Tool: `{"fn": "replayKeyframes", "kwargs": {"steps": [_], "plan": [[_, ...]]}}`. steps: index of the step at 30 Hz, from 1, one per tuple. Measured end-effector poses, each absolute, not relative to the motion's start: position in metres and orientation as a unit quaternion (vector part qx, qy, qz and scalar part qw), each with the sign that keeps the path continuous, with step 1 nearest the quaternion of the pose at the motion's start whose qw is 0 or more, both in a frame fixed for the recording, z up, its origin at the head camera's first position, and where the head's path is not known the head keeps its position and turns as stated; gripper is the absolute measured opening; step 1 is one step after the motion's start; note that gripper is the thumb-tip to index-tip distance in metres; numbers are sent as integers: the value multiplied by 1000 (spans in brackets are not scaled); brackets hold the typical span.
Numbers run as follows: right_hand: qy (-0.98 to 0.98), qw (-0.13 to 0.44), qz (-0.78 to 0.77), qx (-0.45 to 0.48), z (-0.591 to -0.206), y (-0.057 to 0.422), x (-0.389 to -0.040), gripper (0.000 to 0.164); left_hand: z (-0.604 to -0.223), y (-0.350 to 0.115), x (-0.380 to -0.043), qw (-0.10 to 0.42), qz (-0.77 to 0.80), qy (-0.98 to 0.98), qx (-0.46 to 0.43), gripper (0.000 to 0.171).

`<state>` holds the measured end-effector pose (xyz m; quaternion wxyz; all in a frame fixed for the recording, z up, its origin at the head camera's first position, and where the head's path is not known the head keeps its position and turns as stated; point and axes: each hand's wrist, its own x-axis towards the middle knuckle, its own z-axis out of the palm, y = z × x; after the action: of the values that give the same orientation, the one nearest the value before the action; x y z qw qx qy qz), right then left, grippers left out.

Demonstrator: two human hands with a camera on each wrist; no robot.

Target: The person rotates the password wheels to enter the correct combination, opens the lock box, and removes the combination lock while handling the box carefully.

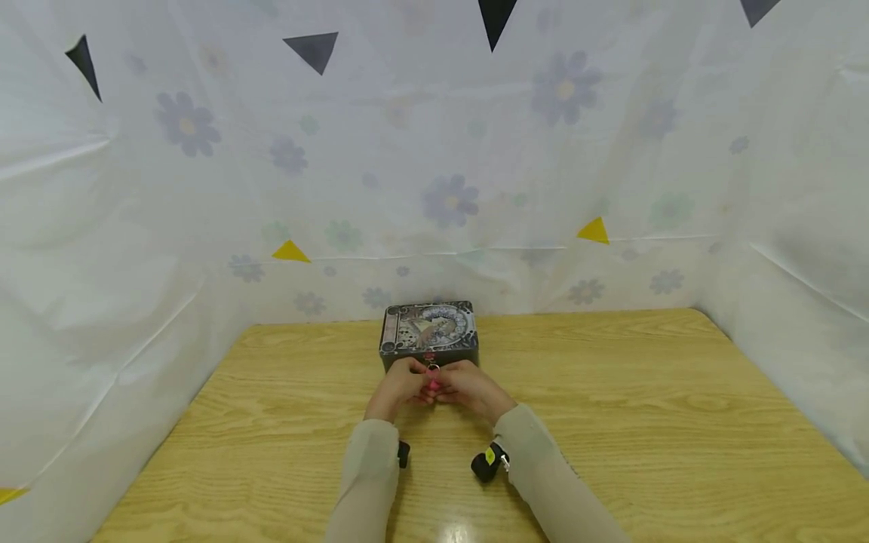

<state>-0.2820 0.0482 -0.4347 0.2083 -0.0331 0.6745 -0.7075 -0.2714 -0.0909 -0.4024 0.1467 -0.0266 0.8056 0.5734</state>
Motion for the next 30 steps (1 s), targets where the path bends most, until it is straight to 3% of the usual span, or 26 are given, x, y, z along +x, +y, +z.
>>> {"fn": "replayKeyframes", "kwargs": {"steps": [30], "plan": [[677,198,-708,-37,-434,47,-280,23,-405,-91,-272,149,574,805,-24,7]]}}
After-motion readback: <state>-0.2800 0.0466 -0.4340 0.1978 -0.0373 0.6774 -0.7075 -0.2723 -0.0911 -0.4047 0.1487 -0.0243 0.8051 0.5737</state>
